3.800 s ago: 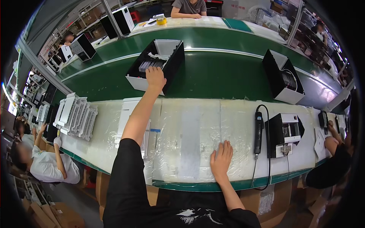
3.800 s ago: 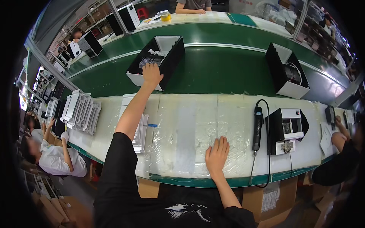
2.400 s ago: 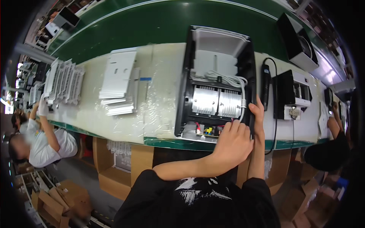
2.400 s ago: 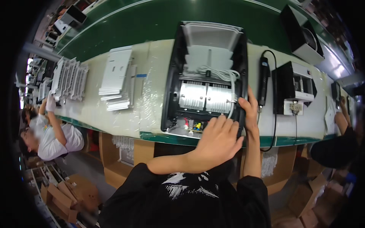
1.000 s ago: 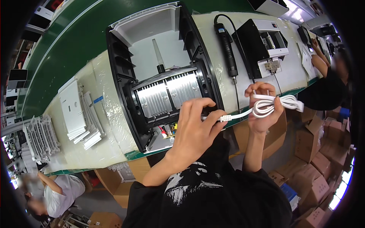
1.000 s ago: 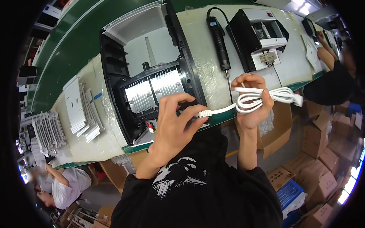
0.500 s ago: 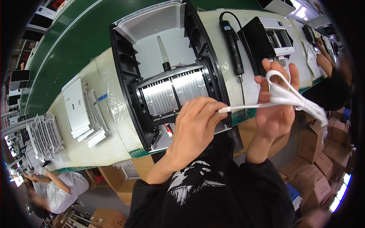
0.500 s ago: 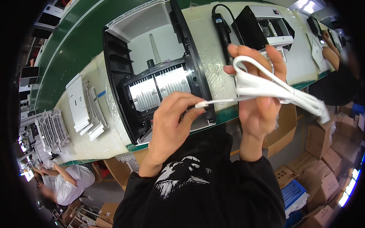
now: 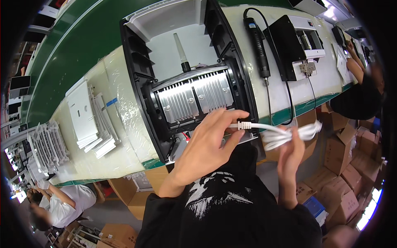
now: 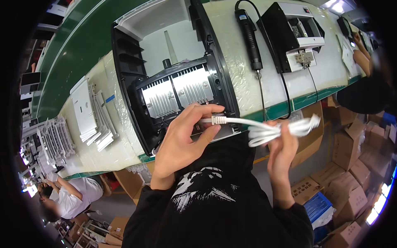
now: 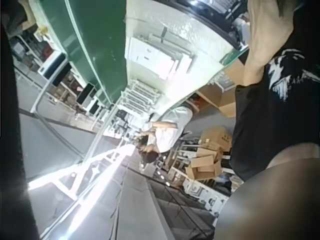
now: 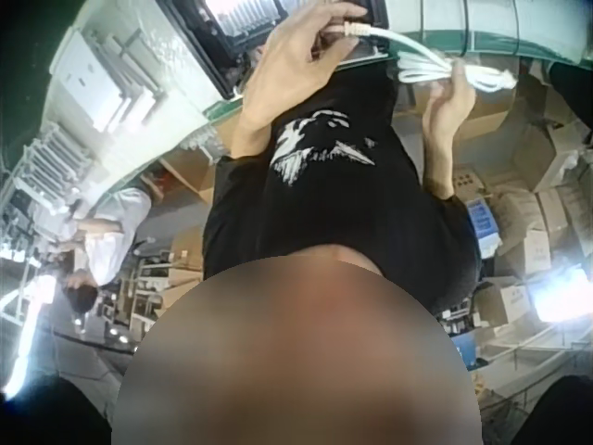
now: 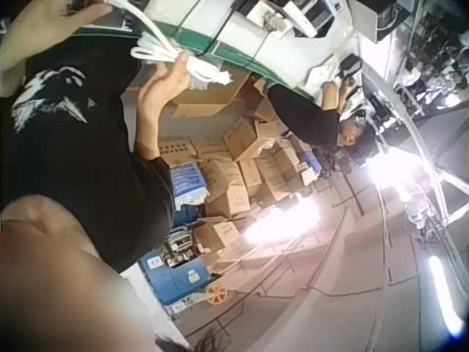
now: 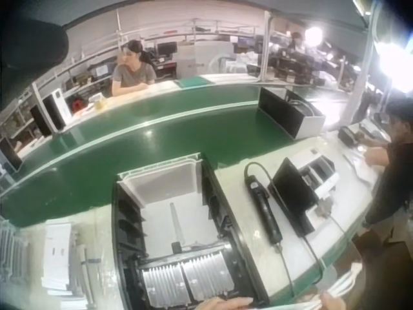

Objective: Assembling components into an electronic device housing using an electric screwdriver.

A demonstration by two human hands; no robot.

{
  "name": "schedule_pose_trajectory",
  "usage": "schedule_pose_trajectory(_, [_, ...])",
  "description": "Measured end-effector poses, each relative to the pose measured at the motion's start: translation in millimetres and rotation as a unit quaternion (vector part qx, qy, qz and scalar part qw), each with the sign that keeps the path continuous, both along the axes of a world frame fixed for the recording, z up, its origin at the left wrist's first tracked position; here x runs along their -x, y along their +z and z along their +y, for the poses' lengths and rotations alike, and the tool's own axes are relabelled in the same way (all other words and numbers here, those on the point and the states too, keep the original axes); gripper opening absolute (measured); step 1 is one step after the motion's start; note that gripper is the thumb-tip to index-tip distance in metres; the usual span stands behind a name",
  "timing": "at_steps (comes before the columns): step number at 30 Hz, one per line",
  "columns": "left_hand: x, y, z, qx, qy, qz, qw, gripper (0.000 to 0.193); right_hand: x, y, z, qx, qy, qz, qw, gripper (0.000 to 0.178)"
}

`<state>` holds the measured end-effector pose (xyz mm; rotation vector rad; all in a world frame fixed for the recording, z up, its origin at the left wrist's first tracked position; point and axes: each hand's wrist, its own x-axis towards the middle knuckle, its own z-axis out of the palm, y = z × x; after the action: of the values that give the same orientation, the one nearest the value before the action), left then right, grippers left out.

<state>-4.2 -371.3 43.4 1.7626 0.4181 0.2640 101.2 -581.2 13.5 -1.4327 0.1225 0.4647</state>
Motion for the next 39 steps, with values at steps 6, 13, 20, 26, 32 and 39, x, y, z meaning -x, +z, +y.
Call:
schedule_pose_trajectory(6, [-8, -10, 5, -0.164, 0.007, -0.062, 0.984, 0.019, 37, 17, -36, 0.161, 0.350, 0.091, 0.918, 0.035])
schedule_pose_trajectory(13, [2, -16, -1, -0.216, 0.026, -0.074, 0.973, 0.014, -10, 10, 58, 0.212, 0.247, -0.474, 0.818, 0.012])
schedule_pose_trajectory(20, [-1, -17, -14, -0.250, 0.030, -0.052, 0.966, 0.015, -36, 16, 45, 0.124, 0.398, -0.078, 0.906, 0.026])
schedule_pose_trajectory(26, [-6, -17, -19, -0.305, 0.030, -0.060, 0.950, 0.017, -52, 10, 45, 0.117, 0.443, 0.002, 0.889, 0.031])
schedule_pose_trajectory(32, [-6, -17, -32, -0.416, 0.038, -0.066, 0.906, 0.021, -63, -13, 43, 0.018, 0.444, 0.186, 0.876, 0.036])
schedule_pose_trajectory(39, [2, -28, -18, -0.315, 0.066, -0.112, 0.940, 0.021, -38, -31, 33, -0.029, 0.391, 0.224, 0.892, 0.026])
